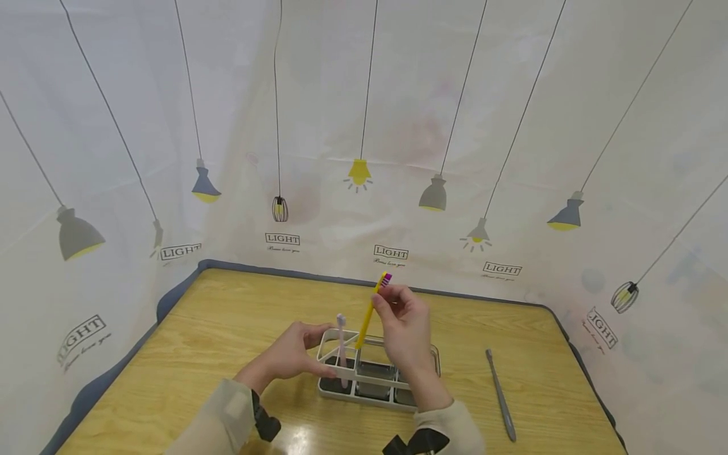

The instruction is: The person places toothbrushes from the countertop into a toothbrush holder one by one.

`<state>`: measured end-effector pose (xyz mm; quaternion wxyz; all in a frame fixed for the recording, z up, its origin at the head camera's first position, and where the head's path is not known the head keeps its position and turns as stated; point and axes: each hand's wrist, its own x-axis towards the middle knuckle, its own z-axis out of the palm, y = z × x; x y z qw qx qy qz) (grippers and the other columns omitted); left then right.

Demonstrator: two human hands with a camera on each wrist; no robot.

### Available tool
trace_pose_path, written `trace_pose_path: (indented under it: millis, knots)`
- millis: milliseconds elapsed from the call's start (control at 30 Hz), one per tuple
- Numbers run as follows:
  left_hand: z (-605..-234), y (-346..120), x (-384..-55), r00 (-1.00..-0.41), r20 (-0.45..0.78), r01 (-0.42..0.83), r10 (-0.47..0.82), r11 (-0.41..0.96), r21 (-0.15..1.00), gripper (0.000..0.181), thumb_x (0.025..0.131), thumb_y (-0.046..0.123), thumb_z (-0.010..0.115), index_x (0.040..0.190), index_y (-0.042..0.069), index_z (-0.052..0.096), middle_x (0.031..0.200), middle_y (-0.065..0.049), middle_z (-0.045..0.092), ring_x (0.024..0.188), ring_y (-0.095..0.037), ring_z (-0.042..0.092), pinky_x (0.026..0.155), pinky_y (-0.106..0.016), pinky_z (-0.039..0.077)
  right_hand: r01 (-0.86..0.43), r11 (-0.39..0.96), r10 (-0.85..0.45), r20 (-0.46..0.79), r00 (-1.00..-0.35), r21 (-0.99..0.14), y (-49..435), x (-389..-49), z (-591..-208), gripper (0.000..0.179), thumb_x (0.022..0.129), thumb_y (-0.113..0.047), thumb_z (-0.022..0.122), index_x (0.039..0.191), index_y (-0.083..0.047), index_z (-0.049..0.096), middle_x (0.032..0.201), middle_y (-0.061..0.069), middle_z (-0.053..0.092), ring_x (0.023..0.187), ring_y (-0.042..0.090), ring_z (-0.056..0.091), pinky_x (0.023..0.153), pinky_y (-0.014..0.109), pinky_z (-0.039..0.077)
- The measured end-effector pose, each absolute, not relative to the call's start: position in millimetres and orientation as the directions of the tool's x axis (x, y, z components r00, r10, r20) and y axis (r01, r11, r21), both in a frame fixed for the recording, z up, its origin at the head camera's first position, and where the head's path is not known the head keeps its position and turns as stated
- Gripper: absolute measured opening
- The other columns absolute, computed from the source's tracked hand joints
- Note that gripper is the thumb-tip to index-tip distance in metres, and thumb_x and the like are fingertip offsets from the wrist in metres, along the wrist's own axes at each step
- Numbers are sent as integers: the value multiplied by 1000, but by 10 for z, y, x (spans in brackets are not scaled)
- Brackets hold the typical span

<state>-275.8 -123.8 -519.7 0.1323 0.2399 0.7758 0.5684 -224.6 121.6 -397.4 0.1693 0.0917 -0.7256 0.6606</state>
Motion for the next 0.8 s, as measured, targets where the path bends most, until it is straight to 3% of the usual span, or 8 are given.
trace_pose_path:
  millis: [200,400,567,800]
  knots:
    - [-5222,-1237,-2773,-853,66,222,518,244,944,90,75,29,100,151,5,57,143,-5,65,137,-24,58,114,-52,43,-355,94,82,363,-928,-930,1167,-2256,-4052,4,100,6,69,104,6,69,102,19,69,93,33,69,86,31,61]
    - [-5225,-1231,-2778,-857,63,225,512,261,939,91,75,30,100,151,5,58,143,-6,65,137,-25,58,115,-52,42,-350,81,72,356,-932,-933,1113,-2253,-4139,5,98,7,70,103,7,70,100,19,69,90,25,70,84,30,61]
    - [-5209,-1234,-2772,-855,70,229,513,252,940,92,75,29,100,151,1,57,146,-13,62,138,-30,57,115,-53,42,-346,106,63,354,-933,-932,1089,-2253,-4226,5,98,6,71,103,5,70,99,18,69,90,28,69,82,26,61]
    - [-5201,-1233,-2765,-860,70,233,505,268,935,89,75,29,100,149,4,60,146,-10,63,137,-27,57,114,-51,42,-319,121,43,326,-944,-940,1066,-2244,-4363,5,97,7,72,99,3,70,96,15,69,89,29,70,81,30,62]
